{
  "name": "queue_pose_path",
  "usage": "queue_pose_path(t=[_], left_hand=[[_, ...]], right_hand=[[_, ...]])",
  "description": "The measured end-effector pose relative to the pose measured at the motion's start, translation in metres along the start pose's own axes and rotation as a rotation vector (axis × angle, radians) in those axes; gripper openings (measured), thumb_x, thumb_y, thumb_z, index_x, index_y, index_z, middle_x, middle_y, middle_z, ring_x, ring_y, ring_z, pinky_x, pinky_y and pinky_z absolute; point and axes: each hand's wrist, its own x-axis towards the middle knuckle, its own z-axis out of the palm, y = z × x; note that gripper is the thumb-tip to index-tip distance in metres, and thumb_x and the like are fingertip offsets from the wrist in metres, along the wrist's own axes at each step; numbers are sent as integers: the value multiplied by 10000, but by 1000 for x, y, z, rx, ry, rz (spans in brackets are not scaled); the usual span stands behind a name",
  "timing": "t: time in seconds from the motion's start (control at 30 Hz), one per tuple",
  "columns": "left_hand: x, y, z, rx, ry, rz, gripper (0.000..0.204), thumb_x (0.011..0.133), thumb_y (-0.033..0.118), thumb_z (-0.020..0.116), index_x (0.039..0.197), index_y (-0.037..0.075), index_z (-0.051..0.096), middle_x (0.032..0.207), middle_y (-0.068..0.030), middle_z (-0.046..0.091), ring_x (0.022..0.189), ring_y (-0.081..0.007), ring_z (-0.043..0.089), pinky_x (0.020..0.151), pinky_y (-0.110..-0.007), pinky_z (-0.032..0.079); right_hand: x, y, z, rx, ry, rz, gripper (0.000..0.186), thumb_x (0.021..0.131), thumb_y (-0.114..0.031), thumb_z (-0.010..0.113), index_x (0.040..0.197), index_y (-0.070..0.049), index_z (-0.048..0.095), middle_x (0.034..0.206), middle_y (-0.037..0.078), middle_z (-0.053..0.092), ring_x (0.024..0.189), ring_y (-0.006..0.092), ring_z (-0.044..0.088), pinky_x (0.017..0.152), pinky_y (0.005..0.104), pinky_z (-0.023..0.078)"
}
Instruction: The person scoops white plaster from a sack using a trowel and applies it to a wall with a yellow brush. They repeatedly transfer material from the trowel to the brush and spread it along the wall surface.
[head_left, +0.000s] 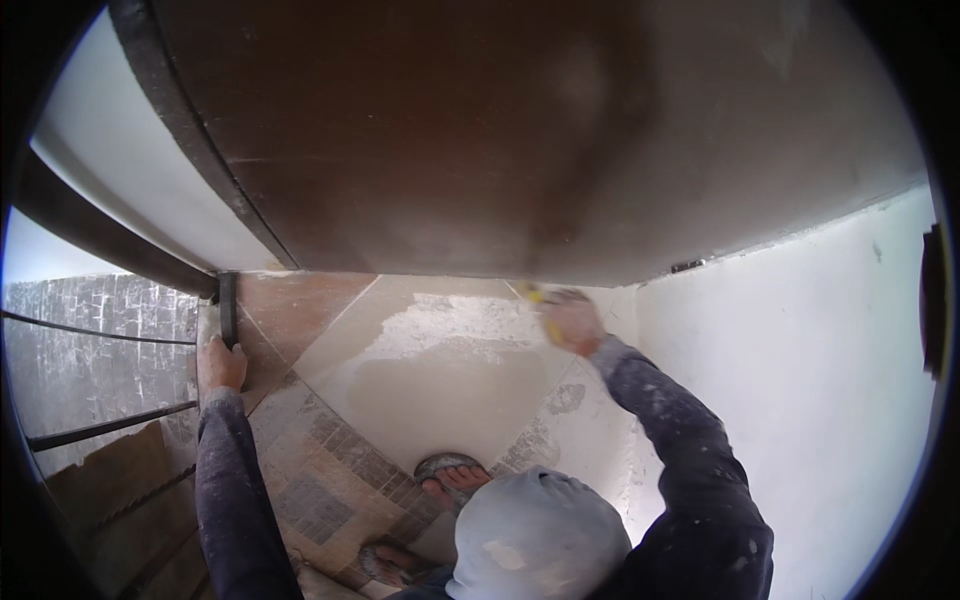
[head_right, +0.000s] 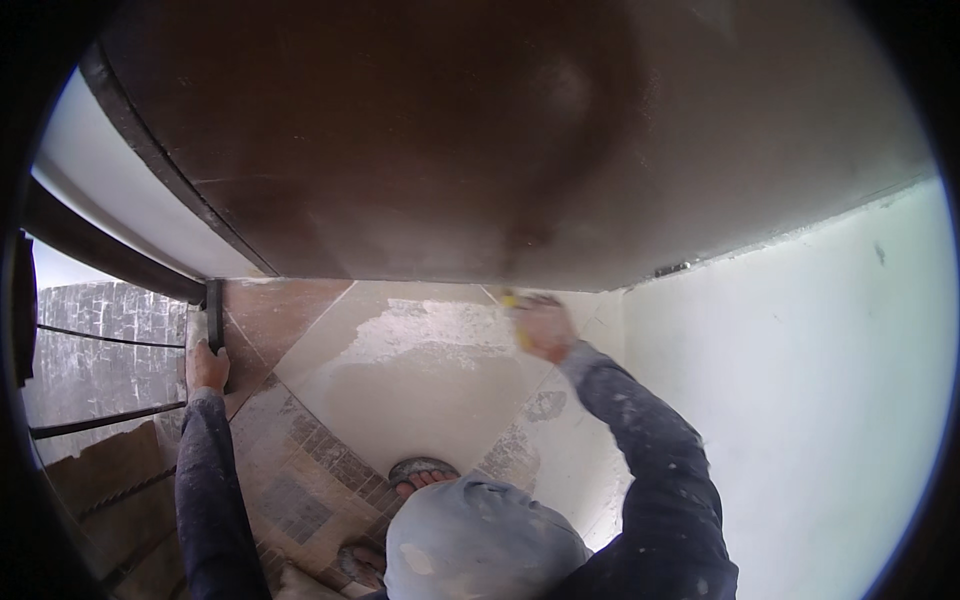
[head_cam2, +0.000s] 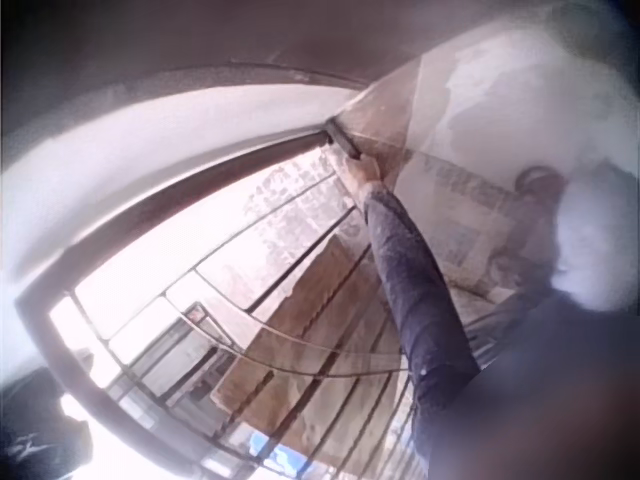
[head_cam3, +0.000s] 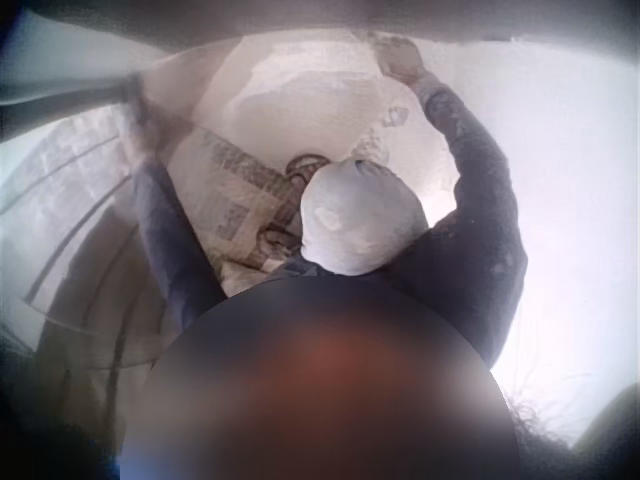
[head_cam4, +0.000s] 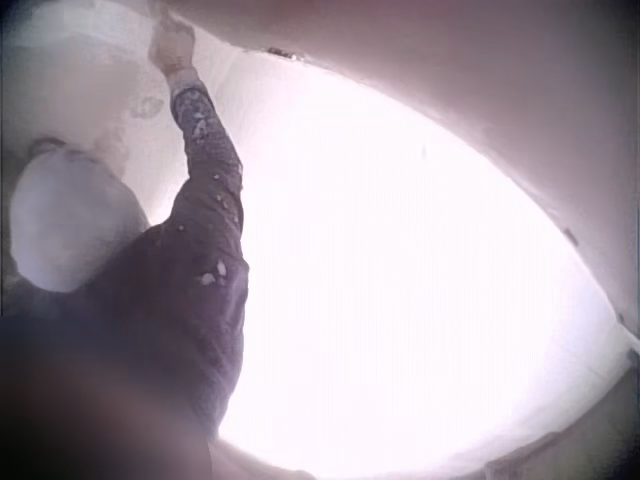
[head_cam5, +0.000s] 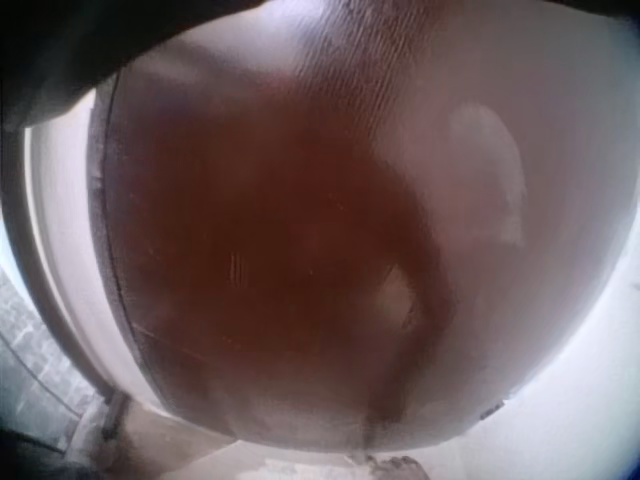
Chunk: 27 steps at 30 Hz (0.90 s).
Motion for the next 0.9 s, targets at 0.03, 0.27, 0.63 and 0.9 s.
queue_pose_path(t=[0.03, 0.27, 0.63, 0.9], left_hand=[[0, -2, 3, -10, 22, 16, 353, 809, 257, 646, 1022, -22, 615, 997, -264, 644, 968, -428, 612, 836, -489, 481], [-3, -10, 4, 15, 65, 124, 525, 859, 342, 627, 1222, -33, 570, 1121, -266, 623, 1055, -423, 587, 905, -476, 457], [-100, -91, -70, -80, -5, 246, 405, 882, 184, 620, 1240, 1, 569, 907, -178, 629, 780, -287, 586, 724, -406, 460], [-148, -117, -72, -97, -88, 131, 354, 880, 178, 622, 1150, -50, 600, 876, -194, 632, 745, -313, 594, 703, -416, 457]], right_hand=[[-26, 26, 2, -22, 2, 113, 317, 755, -172, 640, 1072, -179, 663, 1089, 30, 647, 1060, 242, 601, 971, 406, 440], [-52, -9, 1, 44, 243, -12, 245, 781, -88, 596, 1019, -102, 650, 1016, 92, 630, 995, 285, 606, 874, 422, 479], [-75, 62, 22, 102, -18, 249, 338, 812, -92, 606, 1135, -185, 638, 1108, 37, 589, 1084, 225, 583, 959, 389, 445], [-95, 85, 37, 158, 101, 264, 316, 759, -87, 641, 1051, -208, 661, 1044, 48, 590, 1028, 250, 584, 908, 392, 459]])
